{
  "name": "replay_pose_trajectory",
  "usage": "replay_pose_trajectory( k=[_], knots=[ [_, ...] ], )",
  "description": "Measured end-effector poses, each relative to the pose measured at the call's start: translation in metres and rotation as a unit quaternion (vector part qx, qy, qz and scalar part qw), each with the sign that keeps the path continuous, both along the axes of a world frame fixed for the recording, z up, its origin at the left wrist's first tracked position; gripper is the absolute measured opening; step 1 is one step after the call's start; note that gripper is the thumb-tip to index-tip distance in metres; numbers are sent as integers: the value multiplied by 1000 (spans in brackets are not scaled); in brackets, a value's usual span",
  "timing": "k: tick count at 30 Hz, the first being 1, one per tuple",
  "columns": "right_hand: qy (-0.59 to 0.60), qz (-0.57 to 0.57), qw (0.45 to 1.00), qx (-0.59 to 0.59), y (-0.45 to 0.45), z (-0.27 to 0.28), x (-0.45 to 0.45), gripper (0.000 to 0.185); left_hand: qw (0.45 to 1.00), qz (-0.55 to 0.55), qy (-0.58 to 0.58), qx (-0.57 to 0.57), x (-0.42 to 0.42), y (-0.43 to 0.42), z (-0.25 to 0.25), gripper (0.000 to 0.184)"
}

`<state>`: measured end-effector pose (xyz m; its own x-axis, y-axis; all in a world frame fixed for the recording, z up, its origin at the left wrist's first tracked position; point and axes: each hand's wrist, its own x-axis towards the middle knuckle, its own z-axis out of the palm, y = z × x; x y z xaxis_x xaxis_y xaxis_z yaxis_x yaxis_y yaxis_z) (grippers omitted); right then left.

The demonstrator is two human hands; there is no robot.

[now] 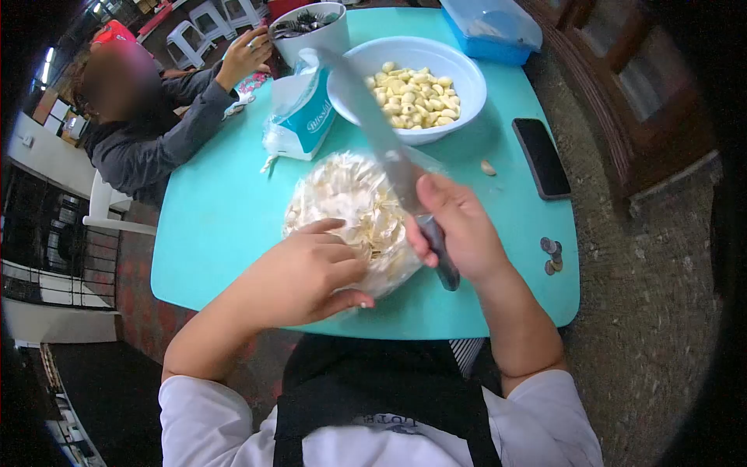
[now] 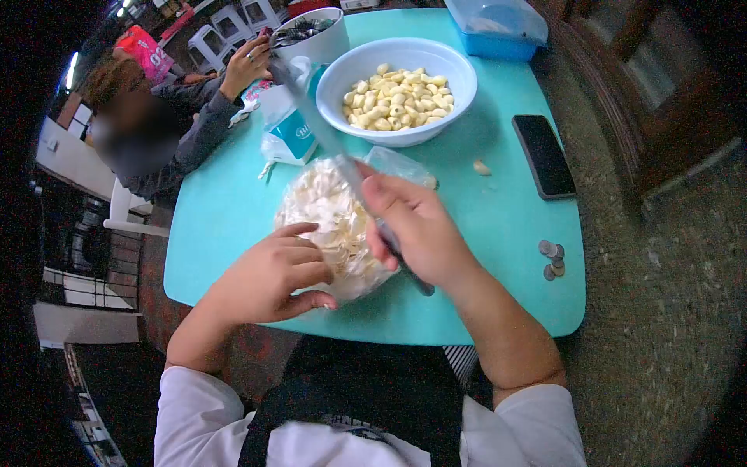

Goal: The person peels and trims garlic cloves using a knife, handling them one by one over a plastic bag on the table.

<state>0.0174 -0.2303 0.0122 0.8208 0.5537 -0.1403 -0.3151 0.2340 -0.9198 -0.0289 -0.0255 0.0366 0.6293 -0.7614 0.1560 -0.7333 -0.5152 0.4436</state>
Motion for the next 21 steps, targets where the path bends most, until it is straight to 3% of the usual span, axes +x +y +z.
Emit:
replay_pose_trajectory(
  k=[7, 11, 13, 15, 19, 21],
  knots=[
    [0, 78, 994, -76, 4, -3, -1, 46, 991, 119, -8, 59, 6, 20, 19, 22],
    [4, 51, 998, -33, 1, -2, -2, 49, 980, 184, 33, 64, 16, 9, 29, 8],
    [0, 19, 1000, 19, 3, 3, -5, 52, 987, 147, 44, 38, 30, 14, 27, 10],
    [-39, 29, 998, 39, 0, 4, -7, 54, 992, 105, 66, 11, 50, 20, 33, 23],
    [-97, 68, 981, 151, -7, 5, -11, 55, 966, 138, 146, -162, 101, 31, 25, 21],
    [-121, 60, 975, 178, -10, 7, -15, 56, 963, 134, 170, -163, 117, 9, 29, 19]
  ],
)
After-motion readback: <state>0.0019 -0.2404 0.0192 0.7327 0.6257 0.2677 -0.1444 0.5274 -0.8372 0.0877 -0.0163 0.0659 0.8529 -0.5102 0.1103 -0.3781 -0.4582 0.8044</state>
